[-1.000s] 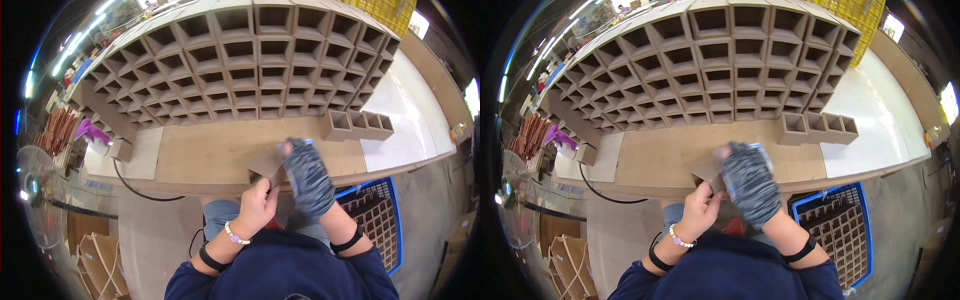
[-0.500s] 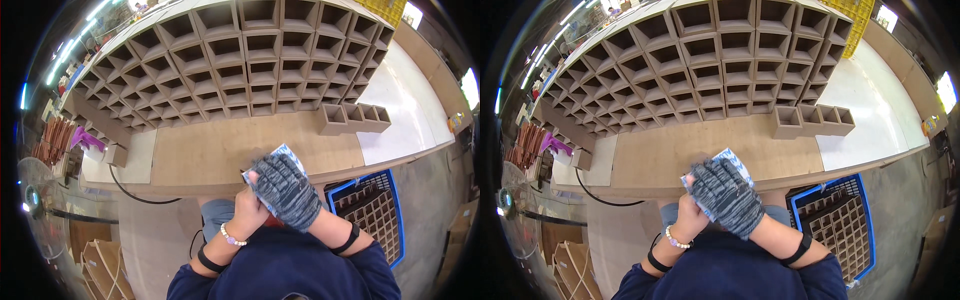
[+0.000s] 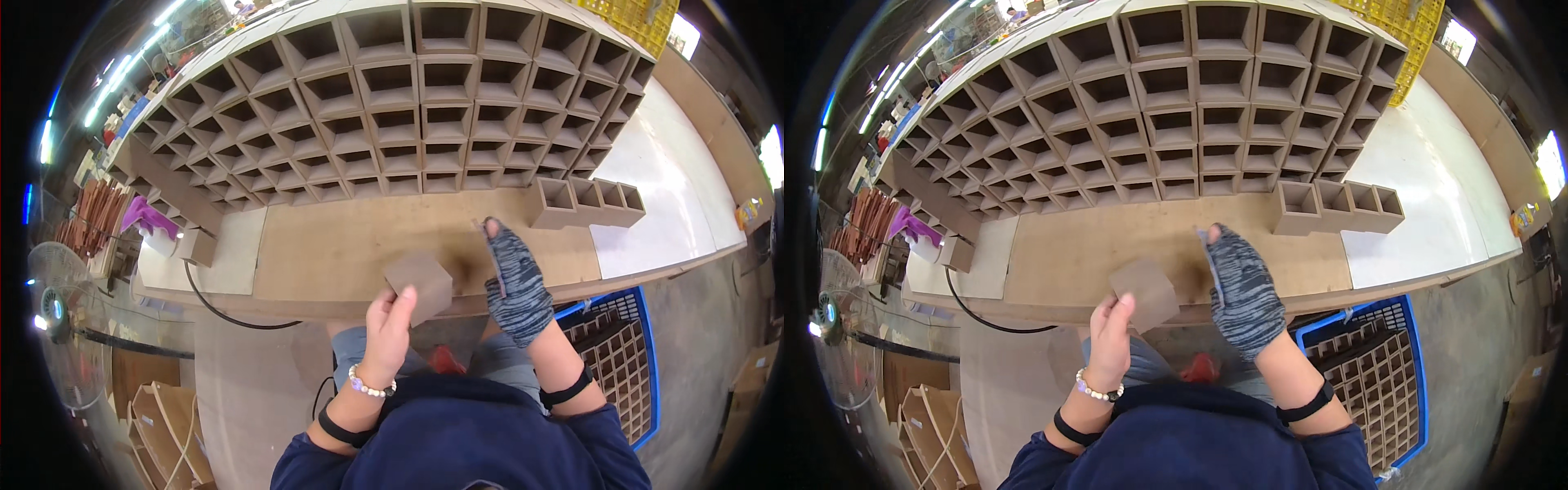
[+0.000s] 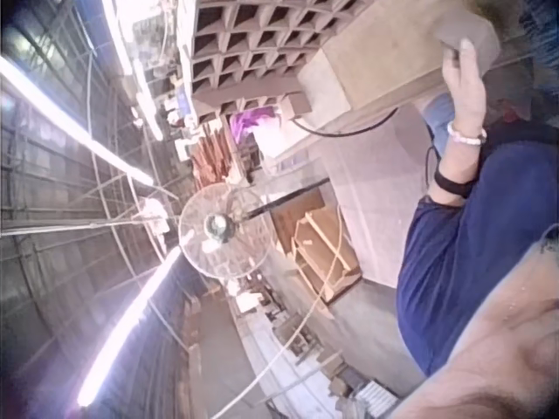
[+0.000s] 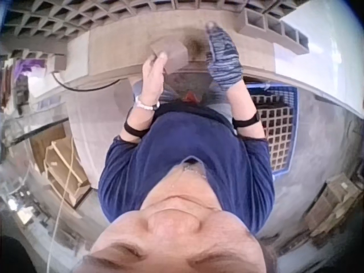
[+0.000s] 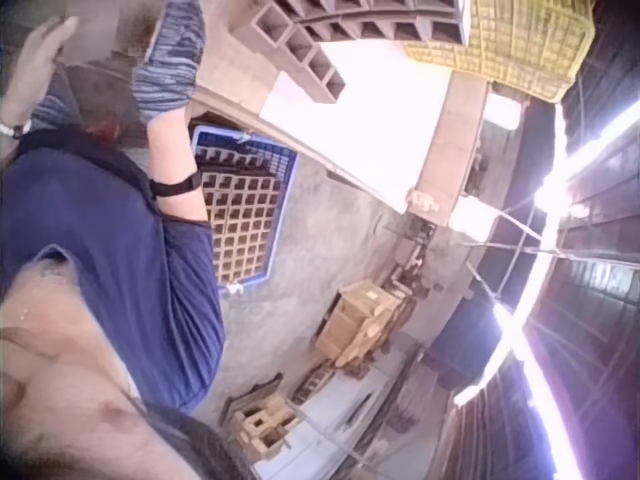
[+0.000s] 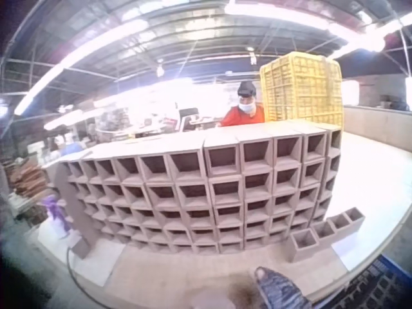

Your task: Manually sanding the edges of small wooden cube blocks using a piece of sandpaper.

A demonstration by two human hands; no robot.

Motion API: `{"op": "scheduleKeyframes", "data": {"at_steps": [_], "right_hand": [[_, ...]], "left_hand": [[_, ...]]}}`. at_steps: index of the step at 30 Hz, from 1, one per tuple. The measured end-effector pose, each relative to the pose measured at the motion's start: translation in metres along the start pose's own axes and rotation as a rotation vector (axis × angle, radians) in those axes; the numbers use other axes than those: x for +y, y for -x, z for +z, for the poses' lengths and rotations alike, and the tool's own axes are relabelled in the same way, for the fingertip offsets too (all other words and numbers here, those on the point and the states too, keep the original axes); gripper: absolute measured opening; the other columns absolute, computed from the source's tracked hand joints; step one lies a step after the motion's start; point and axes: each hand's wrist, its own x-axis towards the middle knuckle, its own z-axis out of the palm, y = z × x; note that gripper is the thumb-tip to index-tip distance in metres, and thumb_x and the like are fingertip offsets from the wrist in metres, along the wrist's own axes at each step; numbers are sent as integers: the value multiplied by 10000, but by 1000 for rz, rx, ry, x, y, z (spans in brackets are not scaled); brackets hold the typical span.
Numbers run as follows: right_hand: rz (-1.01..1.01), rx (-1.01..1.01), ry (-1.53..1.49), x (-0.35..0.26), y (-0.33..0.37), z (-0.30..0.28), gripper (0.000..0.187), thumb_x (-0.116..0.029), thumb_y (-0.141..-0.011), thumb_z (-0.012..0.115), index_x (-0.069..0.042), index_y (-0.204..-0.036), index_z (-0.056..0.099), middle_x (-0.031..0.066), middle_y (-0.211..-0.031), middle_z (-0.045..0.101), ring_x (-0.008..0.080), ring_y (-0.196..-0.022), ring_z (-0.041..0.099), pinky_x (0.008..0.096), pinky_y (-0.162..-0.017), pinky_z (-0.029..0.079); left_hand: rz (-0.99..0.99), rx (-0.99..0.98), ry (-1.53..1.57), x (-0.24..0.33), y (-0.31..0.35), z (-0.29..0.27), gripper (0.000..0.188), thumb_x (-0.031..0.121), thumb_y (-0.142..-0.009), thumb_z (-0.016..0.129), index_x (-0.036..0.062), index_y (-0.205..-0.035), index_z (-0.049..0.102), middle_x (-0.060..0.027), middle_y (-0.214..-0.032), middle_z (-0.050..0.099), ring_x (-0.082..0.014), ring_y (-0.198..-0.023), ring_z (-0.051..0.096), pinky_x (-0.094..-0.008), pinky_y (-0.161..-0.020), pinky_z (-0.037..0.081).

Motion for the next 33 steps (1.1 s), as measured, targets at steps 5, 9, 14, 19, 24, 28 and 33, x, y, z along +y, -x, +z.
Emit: {"op": "scheduleKeyframes", "data": {"at_steps": [5,9,14,19,24,28,33], "right_hand": [[-2,112,-44,-21,-9,-11,643,14,-715,540,13,-1340,387,210,-1319,452,369,-1227,431,413,-1056,321],[-220,-98,5,-53,-19,-6,457,-72,-777,529,5,-1225,492,195,-1225,532,335,-1169,488,428,-1020,352],[30,-96,405,5,-22,21,385,-148,-822,497,-15,-1181,544,167,-1193,562,304,-1145,512,440,-1031,332],[-174,-126,135,-30,-7,7,373,-130,-816,507,-21,-1169,557,177,-1197,559,304,-1136,516,437,-1013,359],[-140,-213,255,-25,-17,13,383,-151,-827,508,-37,-1190,551,172,-1212,551,297,-1148,515,415,-1030,346],[-44,-121,379,7,-13,15,383,-166,-829,494,-61,-1191,557,148,-1223,553,297,-1144,519,423,-1031,345],[-292,-194,110,-37,7,-8,374,-193,-819,508,-75,-1168,573,135,-1201,566,264,-1143,525,436,-1029,344]], "left_hand": [[370,-38,-466,-15,2,5,255,22,-854,557,-5,-1105,526,-116,-936,634,-189,-759,614,-277,-676,483],[616,-56,-704,-34,-1,10,265,-19,-750,595,-13,-1004,523,-192,-720,560,-369,-632,543,-409,-574,447],[575,-117,-997,-27,3,12,267,5,-748,606,-36,-996,514,-184,-695,555,-370,-635,551,-423,-572,441],[590,-151,-994,-30,0,12,298,7,-749,603,-40,-1029,513,-175,-697,561,-371,-655,554,-427,-583,444],[601,-164,-922,-28,2,11,272,0,-761,588,-38,-1021,517,-188,-735,575,-380,-674,561,-429,-600,451],[565,-167,-1030,-23,3,12,252,-11,-771,576,-44,-1015,518,-197,-718,565,-390,-683,565,-430,-616,459],[740,-175,-949,-39,0,7,247,-25,-770,572,-51,-1010,521,-204,-736,581,-393,-699,572,-437,-643,466]]}}
